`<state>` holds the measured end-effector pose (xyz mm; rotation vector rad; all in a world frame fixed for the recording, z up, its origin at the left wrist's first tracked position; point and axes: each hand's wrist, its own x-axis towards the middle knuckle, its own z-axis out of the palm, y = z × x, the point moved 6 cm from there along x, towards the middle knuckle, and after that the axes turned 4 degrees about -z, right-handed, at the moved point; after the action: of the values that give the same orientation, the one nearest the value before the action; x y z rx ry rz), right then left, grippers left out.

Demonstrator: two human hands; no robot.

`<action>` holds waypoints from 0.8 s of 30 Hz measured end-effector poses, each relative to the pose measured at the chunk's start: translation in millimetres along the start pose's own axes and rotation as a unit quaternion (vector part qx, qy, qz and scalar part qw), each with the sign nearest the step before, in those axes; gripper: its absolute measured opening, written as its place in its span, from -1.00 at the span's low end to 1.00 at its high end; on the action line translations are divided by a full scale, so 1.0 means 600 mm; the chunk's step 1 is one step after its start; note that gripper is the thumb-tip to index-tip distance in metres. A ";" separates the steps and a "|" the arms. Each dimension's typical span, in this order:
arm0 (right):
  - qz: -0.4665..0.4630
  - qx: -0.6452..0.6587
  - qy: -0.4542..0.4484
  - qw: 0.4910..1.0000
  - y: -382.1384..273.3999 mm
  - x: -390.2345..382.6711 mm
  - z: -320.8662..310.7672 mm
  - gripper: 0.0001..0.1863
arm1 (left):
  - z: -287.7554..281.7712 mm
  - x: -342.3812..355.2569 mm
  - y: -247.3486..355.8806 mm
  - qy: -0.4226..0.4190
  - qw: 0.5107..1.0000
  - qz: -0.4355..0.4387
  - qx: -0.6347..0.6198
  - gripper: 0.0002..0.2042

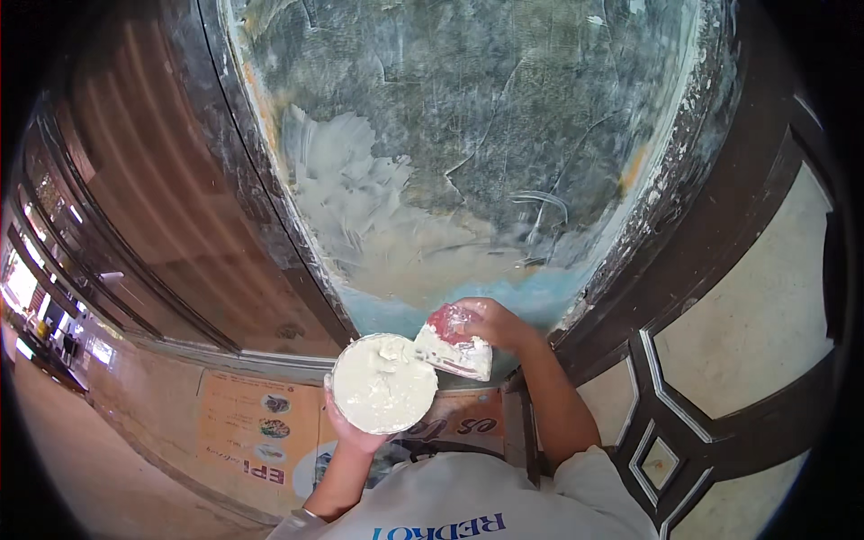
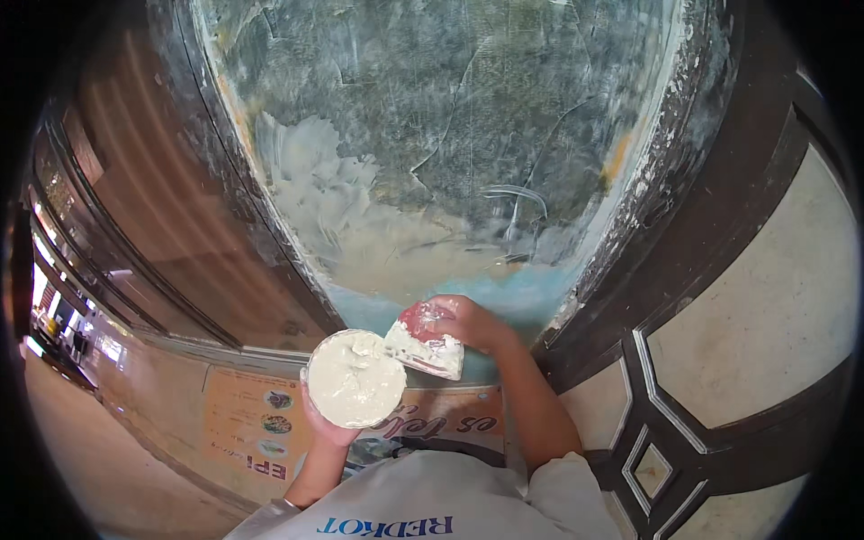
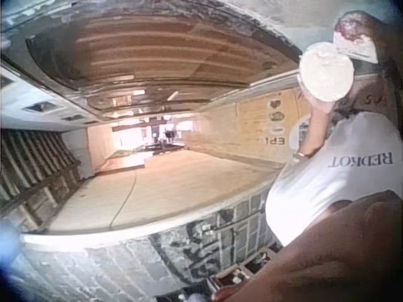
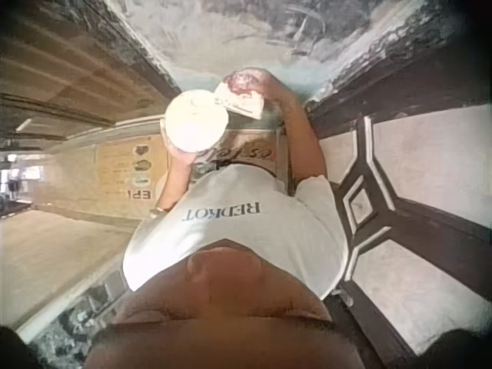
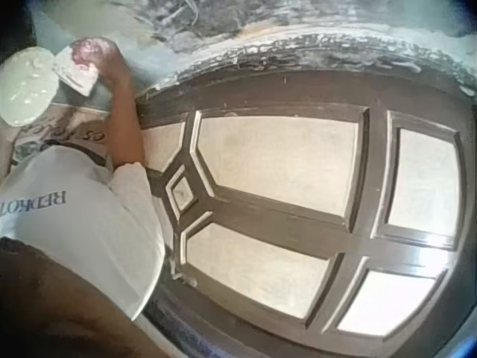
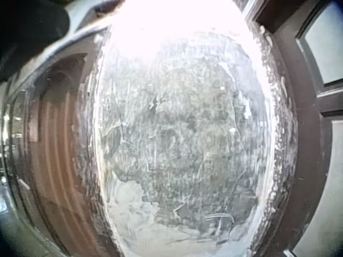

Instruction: The person applies a coating of white putty to a section of wall using a putty knife. They pick up the putty from a round container and spread it across the surface with multiple strokes.

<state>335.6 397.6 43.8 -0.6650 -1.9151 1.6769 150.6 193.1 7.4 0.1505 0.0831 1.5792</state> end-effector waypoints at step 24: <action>-0.028 0.099 0.411 0.906 0.177 -0.091 -0.184 -0.72 | -0.003 -0.001 0.004 0.070 0.991 0.020 0.109 -0.28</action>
<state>452.9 457.0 -52.1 -1.0143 -1.1314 1.2266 148.0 192.3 5.7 0.2136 0.3659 1.6163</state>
